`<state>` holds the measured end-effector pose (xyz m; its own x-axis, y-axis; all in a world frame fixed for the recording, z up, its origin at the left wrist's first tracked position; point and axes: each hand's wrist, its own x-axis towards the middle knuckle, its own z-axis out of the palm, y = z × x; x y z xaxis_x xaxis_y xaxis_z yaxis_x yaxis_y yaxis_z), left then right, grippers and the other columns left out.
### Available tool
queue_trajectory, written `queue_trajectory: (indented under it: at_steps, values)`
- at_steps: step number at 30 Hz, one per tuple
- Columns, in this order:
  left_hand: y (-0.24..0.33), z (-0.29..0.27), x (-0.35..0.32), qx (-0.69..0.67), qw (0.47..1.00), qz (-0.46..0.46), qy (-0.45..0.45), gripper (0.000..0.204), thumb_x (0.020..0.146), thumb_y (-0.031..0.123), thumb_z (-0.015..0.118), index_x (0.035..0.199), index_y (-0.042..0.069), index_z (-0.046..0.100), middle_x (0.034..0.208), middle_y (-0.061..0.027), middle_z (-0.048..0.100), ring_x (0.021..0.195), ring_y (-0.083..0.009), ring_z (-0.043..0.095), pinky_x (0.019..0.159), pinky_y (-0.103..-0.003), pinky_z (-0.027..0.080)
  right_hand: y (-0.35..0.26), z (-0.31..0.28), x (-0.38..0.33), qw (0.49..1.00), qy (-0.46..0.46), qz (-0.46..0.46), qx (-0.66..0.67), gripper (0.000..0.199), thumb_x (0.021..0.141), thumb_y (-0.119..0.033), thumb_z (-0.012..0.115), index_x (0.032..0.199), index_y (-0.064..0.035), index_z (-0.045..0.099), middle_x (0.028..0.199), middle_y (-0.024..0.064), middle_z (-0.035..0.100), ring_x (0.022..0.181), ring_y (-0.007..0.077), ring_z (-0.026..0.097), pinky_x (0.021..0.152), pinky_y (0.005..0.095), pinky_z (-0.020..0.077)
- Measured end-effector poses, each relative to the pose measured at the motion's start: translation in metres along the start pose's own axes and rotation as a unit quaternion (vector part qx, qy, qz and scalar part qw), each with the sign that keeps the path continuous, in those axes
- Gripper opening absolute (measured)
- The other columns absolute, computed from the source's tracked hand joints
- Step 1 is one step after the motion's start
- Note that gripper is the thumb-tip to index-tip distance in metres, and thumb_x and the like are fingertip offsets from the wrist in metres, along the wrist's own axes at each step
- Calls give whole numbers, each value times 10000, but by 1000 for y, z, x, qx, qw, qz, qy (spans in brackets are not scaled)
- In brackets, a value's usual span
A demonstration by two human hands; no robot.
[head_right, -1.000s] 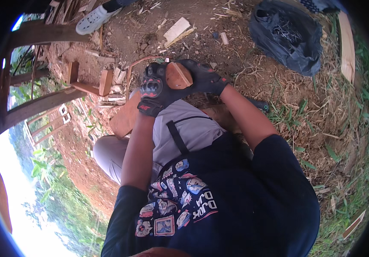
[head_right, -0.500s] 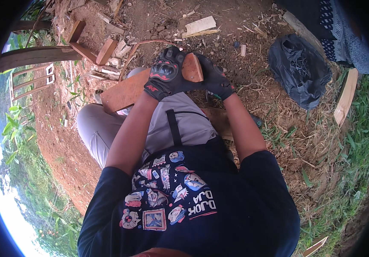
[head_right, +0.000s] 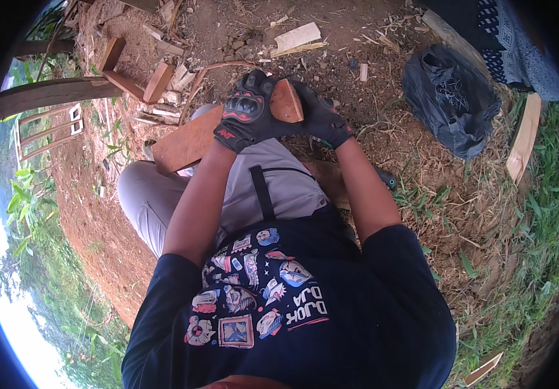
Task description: The person sits on the ground and uses a hammer to drive nails into a wooden plank. They repeatedly pick up nails from a black plastic bag and hammer them into the wood, occasionally adjusting the plank's position.
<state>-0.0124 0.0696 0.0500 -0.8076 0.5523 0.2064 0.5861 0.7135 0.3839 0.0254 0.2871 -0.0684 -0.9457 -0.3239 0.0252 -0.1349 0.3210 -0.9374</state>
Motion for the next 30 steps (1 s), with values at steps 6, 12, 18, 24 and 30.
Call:
queue_trajectory:
  at_steps: [6, 12, 18, 24, 30]
  values:
    - [2, -4, 2, 9, 997, -34, -68, 1044, 657, 622, 931, 1458, 41, 599, 1378, -238, 607, 1282, -452, 612, 1076, -557, 530, -10, -6, -1, 1000, -3, 25, 14, 1139, 758, -299, 996, 1671, -82, 351, 1657, 148, 464, 1524, 300, 481, 1278, 432, 389]
    - [4, -7, 3, 17, 996, -35, -76, 1042, 666, 628, 922, 1470, 54, 591, 1407, -235, 587, 1301, -448, 600, 1075, -559, 530, -11, -7, -2, 1000, -8, 26, 11, 1142, 761, -291, 994, 1675, -82, 342, 1664, 146, 457, 1528, 298, 476, 1278, 427, 388]
    - [4, -6, 1, 21, 997, -31, -66, 1060, 676, 618, 918, 1506, 63, 561, 1414, -242, 579, 1301, -457, 596, 1086, -560, 523, 5, -2, -3, 1000, 8, -1, 16, 1138, 755, -237, 989, 1680, -82, 344, 1672, 144, 454, 1539, 292, 465, 1276, 425, 386]
    - [1, -8, -5, 16, 999, -12, -35, 1022, 639, 629, 912, 1425, 46, 618, 1321, -226, 604, 1229, -430, 617, 1035, -558, 526, -5, -1, -4, 999, 6, 21, 40, 1118, 755, -110, 965, 1686, -73, 347, 1681, 121, 463, 1537, 267, 473, 1268, 419, 392]
    - [0, -7, -9, 39, 998, -29, -32, 998, 653, 629, 905, 1427, 66, 622, 1359, -221, 575, 1268, -423, 594, 1052, -550, 531, -12, -1, -1, 997, 7, 31, 74, 1138, 729, -88, 974, 1684, -73, 354, 1668, 105, 485, 1529, 249, 480, 1269, 409, 394]
